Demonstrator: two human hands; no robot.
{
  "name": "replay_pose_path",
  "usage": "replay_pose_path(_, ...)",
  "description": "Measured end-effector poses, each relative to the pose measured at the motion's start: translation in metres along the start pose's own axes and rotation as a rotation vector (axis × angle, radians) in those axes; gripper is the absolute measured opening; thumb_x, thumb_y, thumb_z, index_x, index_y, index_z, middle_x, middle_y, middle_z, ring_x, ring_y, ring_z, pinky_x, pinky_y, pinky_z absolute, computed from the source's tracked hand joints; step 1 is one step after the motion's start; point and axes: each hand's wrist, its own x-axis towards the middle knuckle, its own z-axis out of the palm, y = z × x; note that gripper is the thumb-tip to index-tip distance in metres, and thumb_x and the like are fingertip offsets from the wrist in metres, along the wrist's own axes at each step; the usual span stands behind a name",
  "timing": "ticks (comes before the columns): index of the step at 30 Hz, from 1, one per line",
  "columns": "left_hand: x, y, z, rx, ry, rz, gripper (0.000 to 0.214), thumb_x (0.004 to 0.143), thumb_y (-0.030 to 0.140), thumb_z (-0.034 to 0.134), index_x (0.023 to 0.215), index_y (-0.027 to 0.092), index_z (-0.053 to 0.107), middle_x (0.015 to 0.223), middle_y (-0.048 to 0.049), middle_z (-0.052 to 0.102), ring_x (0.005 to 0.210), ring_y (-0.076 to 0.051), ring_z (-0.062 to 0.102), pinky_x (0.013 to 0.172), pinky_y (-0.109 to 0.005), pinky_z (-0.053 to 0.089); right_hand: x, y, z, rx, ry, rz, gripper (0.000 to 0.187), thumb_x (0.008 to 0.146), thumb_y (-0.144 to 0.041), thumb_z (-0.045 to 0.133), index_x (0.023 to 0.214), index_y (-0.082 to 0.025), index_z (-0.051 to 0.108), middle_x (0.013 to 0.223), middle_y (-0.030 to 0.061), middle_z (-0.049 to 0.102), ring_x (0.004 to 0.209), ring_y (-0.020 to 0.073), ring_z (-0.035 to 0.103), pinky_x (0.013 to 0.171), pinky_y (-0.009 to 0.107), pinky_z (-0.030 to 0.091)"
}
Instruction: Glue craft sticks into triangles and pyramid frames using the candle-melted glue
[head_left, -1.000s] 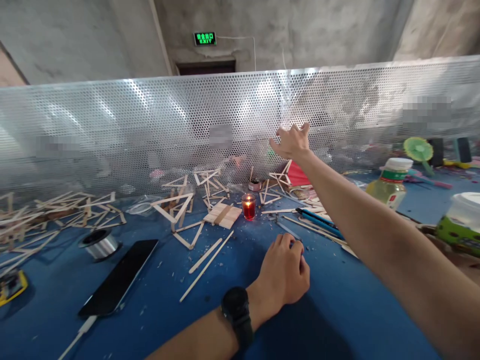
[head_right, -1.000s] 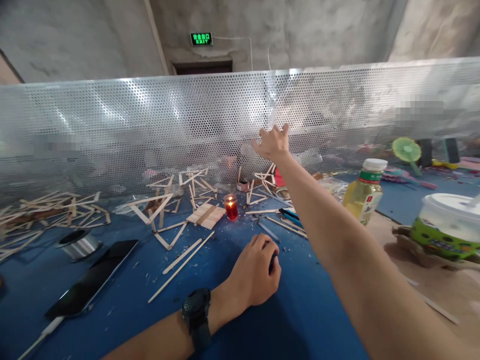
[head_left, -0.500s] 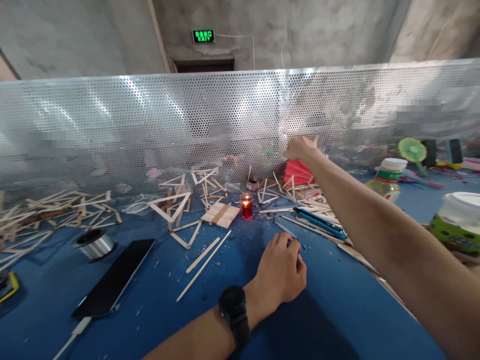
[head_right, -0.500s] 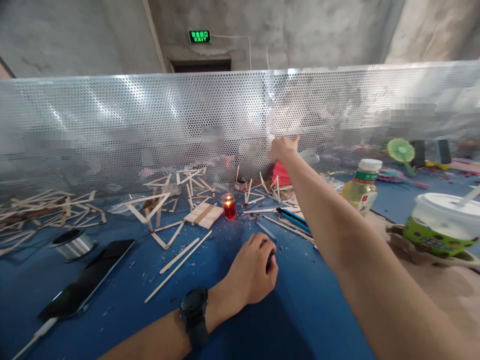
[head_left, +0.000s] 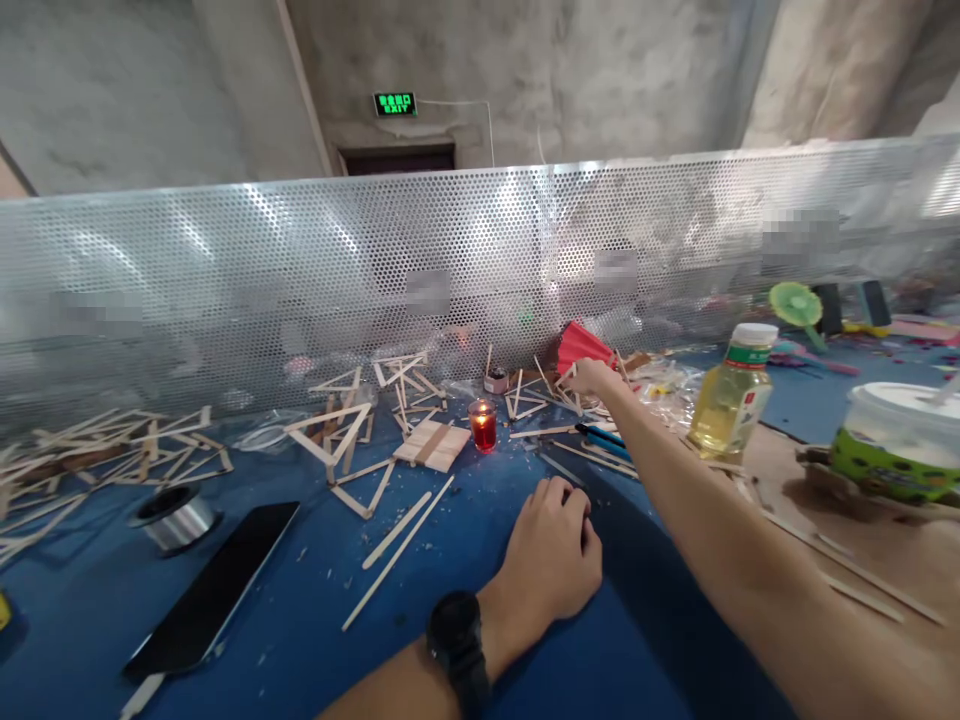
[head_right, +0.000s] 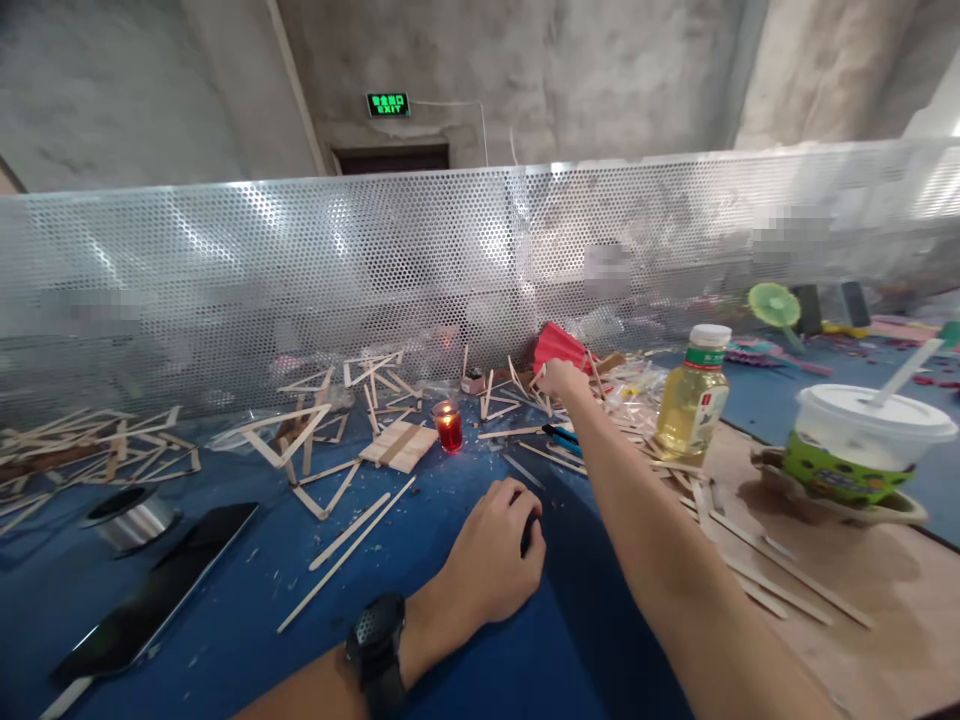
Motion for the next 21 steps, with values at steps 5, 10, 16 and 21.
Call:
replay_pose_path(5, 0.0, -0.001, 0.002, 0.003, -0.018, 0.007, 0.015, 0.09, 0.015, 0.051, 0.099, 0.018, 0.063, 0.106, -0.0086, 0.062, 0.102, -0.023, 0.056, 0.093, -0.038, 0.053, 0.002, 0.012, -0.004, 0.033, -0.059, -0.022, 0.032, 0.089, -0.037, 0.065, 0.112, -0.021, 0.08, 0.114, 0.0172, 0.076, 0.107, 0.0337, 0.071, 0.087, 0.04, 0.055)
replay_pose_path(10, 0.03, -0.001, -0.008, 0.157, -0.061, 0.071, 0.021, 0.093, 0.009, 0.046, 0.103, 0.016, 0.063, 0.101, -0.0094, 0.065, 0.099, -0.024, 0.059, 0.092, -0.038, 0.053, 0.008, 0.011, -0.03, 0.071, 0.001, -0.034, 0.03, 0.093, -0.03, 0.057, 0.111, -0.026, 0.08, 0.115, 0.0122, 0.077, 0.112, 0.0316, 0.069, 0.094, 0.042, 0.053)
replay_pose_path(16, 0.133, -0.019, -0.018, 0.544, 0.124, 0.047, 0.031, 0.098, 0.003, 0.04, 0.118, 0.012, 0.063, 0.117, -0.0162, 0.062, 0.115, -0.027, 0.054, 0.098, -0.04, 0.048, 0.0, -0.001, -0.047, 0.081, 0.027, -0.026, 0.031, 0.093, -0.026, 0.054, 0.111, -0.024, 0.078, 0.117, 0.015, 0.075, 0.111, 0.0314, 0.07, 0.092, 0.043, 0.054)
replay_pose_path(21, 0.182, -0.047, -0.005, 0.661, 0.146, -0.105, 0.03, 0.102, 0.007, 0.039, 0.118, 0.013, 0.065, 0.115, -0.0166, 0.061, 0.112, -0.028, 0.055, 0.091, -0.037, 0.048, -0.001, -0.004, -0.057, 0.078, 0.036, 0.008, 0.032, 0.092, -0.024, 0.052, 0.115, -0.018, 0.075, 0.12, 0.0197, 0.073, 0.113, 0.0344, 0.07, 0.09, 0.044, 0.055)
